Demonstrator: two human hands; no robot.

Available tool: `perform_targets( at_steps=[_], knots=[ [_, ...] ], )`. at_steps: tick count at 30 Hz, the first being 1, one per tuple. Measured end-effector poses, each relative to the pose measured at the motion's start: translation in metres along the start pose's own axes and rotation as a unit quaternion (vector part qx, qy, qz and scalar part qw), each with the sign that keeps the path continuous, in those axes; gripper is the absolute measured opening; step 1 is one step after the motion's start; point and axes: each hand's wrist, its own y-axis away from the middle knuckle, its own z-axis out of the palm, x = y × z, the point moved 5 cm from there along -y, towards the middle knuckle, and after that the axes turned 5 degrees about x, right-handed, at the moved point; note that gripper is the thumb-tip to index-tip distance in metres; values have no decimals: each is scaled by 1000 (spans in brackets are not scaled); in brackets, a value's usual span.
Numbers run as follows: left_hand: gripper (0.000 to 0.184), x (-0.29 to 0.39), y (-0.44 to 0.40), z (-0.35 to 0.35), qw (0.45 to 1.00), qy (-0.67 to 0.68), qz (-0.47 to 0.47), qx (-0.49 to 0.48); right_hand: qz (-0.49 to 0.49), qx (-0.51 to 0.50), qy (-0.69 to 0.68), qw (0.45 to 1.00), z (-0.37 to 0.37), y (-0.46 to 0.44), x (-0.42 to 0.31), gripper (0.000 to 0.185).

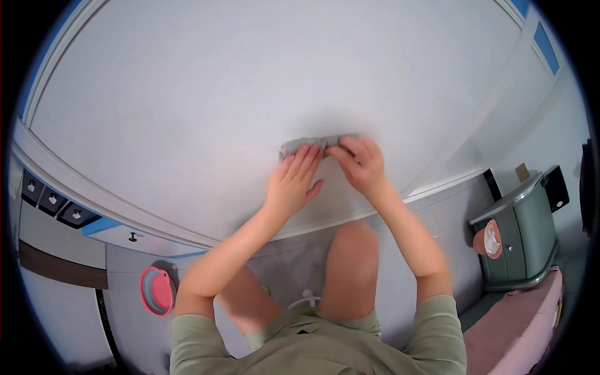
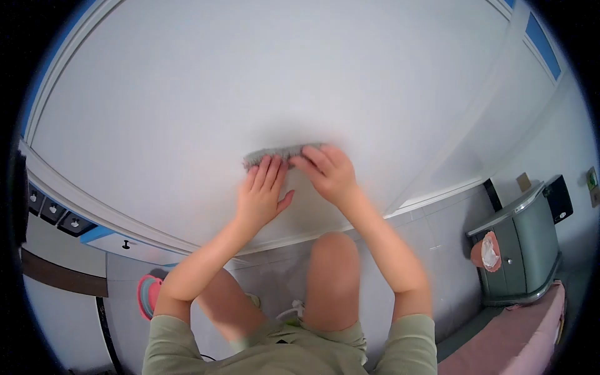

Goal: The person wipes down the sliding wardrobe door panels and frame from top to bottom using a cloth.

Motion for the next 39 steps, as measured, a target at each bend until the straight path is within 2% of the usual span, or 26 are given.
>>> perform_targets(
  at_steps=[3, 6, 9, 13, 16, 19, 24, 28, 30, 35, 39],
  knots=[
    [67, 10, 19, 7, 998, 25, 25, -53, 9, -50, -31, 998, 1, 24, -4, 33],
    [68, 4, 9, -1, 994, 76, 5, -80, 25, -77, -39, 996, -4, 10, -1, 30],
    [70, -11, -37, -29, 998, 60, -29, -13, 38, -18, -26, 999, -21, -48, 14, 27],
    [76, -24, -119, -70, 990, 61, -95, 88, -4, 74, -8, 997, -44, -126, 43, 23],
    [77, -19, -155, -76, 985, 49, -102, 133, -14, 112, -8, 994, -55, -149, 66, 23],
    [77, 2, -156, -51, 990, 17, -79, 120, -8, 113, 10, 993, -62, -126, 80, 23],
    [66, 48, -105, 4, 999, 22, -31, 24, 68, 62, -16, 996, -58, -30, 85, 26],
    [61, 83, -44, 40, 997, 48, -29, -52, 113, -12, -33, 993, -45, 50, 69, 26],
    [62, 88, -33, 44, 995, 48, -20, -84, 127, -45, -37, 990, -44, 62, 65, 25],
    [67, 84, -49, 31, 993, 44, -15, -108, 123, -34, -32, 991, -58, 38, 68, 23],
    [74, 68, -122, -13, 996, 43, -76, -18, 72, 48, -32, 996, -80, -39, 94, 23]
  ],
)
